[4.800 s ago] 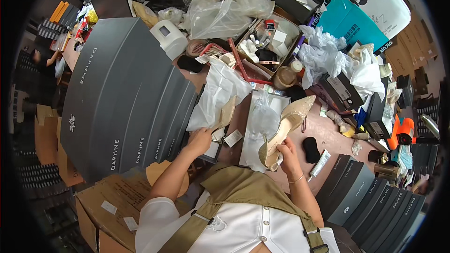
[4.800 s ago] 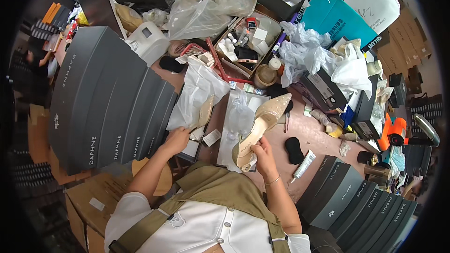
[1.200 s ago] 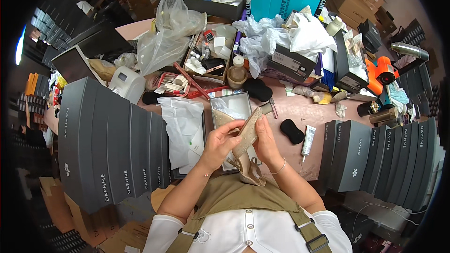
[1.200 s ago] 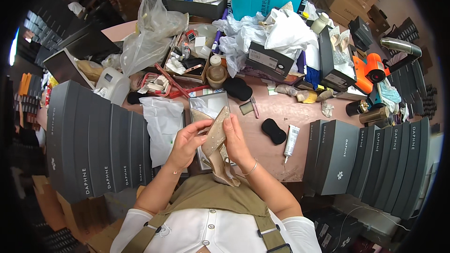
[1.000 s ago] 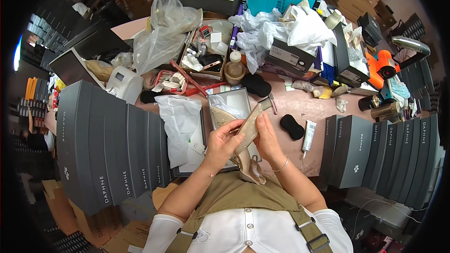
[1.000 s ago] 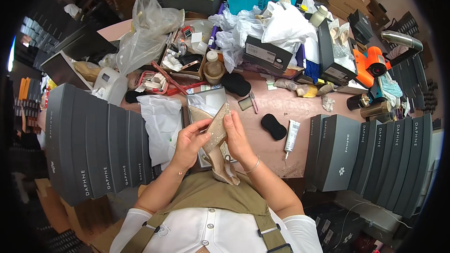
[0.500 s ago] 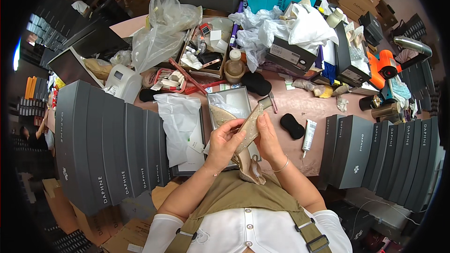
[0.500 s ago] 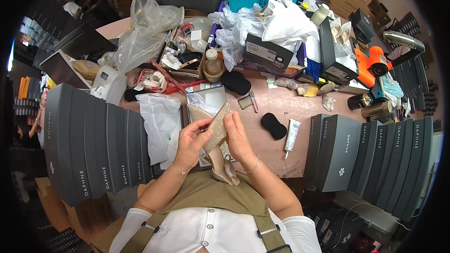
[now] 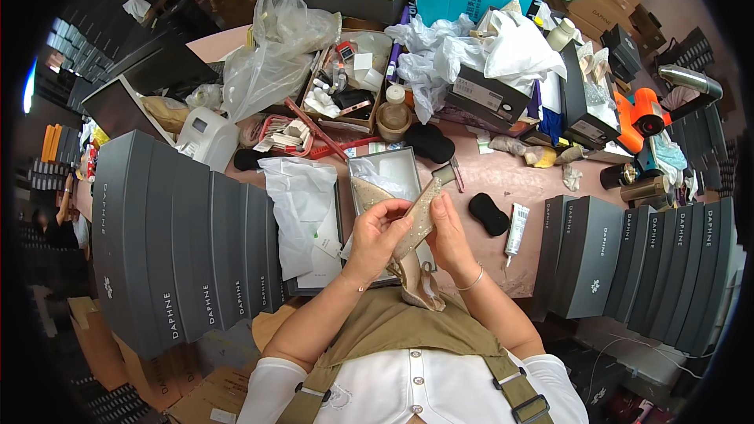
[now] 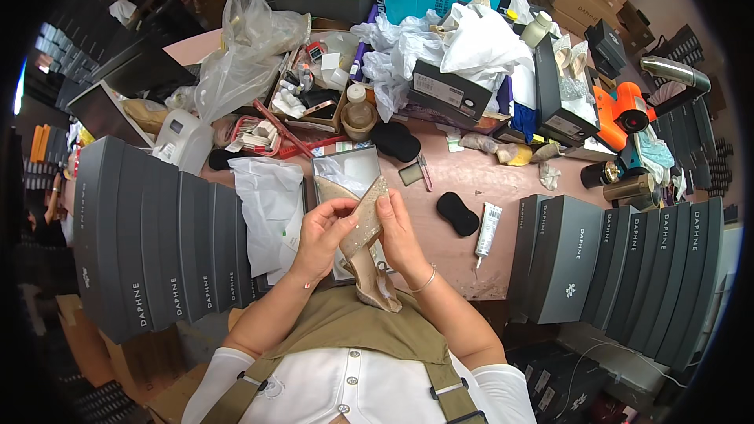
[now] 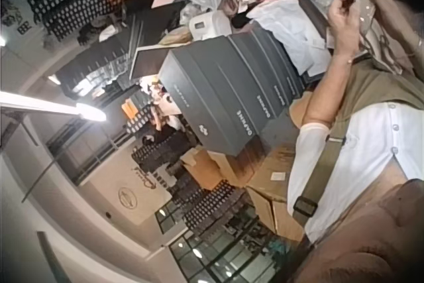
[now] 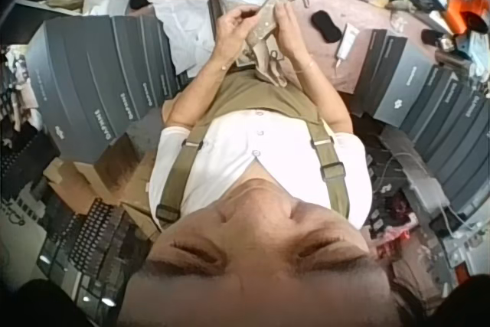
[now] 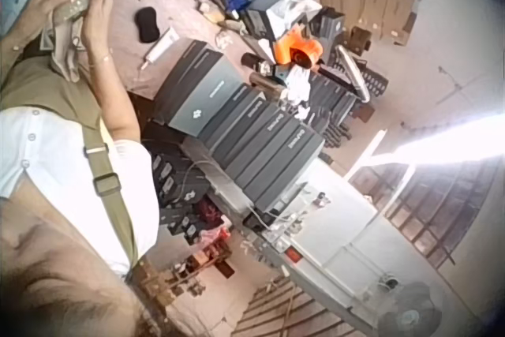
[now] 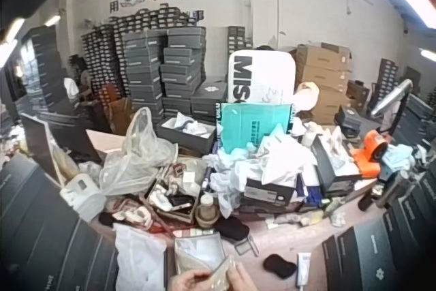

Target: Inspecting and cleaning high-heeled shoes before packing them into a box with tissue paper.

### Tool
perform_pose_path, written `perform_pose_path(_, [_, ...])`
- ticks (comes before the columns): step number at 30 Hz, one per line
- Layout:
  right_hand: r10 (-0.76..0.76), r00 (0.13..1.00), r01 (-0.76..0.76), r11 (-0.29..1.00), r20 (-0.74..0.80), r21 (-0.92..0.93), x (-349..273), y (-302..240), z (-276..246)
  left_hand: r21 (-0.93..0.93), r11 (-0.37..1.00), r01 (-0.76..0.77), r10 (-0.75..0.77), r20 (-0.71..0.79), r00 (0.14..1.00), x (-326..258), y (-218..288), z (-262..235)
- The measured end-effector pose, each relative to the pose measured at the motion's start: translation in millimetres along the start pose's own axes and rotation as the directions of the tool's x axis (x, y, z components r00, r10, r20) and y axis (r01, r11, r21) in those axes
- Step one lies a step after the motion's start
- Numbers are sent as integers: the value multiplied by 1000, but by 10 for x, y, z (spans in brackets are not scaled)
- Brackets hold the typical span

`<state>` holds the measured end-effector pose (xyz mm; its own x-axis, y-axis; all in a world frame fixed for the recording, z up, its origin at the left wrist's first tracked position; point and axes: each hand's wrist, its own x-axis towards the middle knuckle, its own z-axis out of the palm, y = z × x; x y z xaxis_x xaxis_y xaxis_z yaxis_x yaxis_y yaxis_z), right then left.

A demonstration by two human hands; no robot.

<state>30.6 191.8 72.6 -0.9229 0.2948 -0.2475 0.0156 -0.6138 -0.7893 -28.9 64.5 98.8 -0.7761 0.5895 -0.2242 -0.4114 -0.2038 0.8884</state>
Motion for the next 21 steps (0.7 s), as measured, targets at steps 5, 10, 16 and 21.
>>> perform_pose_path(5, [21, 1000, -21, 1000, -7, 23, -7, 16, -13, 1, 1000, 5, -5, -43, 999, 32, -116, -47])
perform_pose_path(10, [45, 999, -41, 989, -27, 141, 51, 80, -124, -61, 996, 61, -62, -23, 998, 84, -180, -60])
perform_pose_path(16, [114, 993, -97, 943, -35, 318, 163, 165, -453, 73, 992, 99, -105, 76, 992, -118, -501, -95])
perform_pose_path(21, [125, 990, -94, 922, -59, 375, 150, 241, -556, 21, 992, 122, -123, 63, 990, -241, -652, 111])
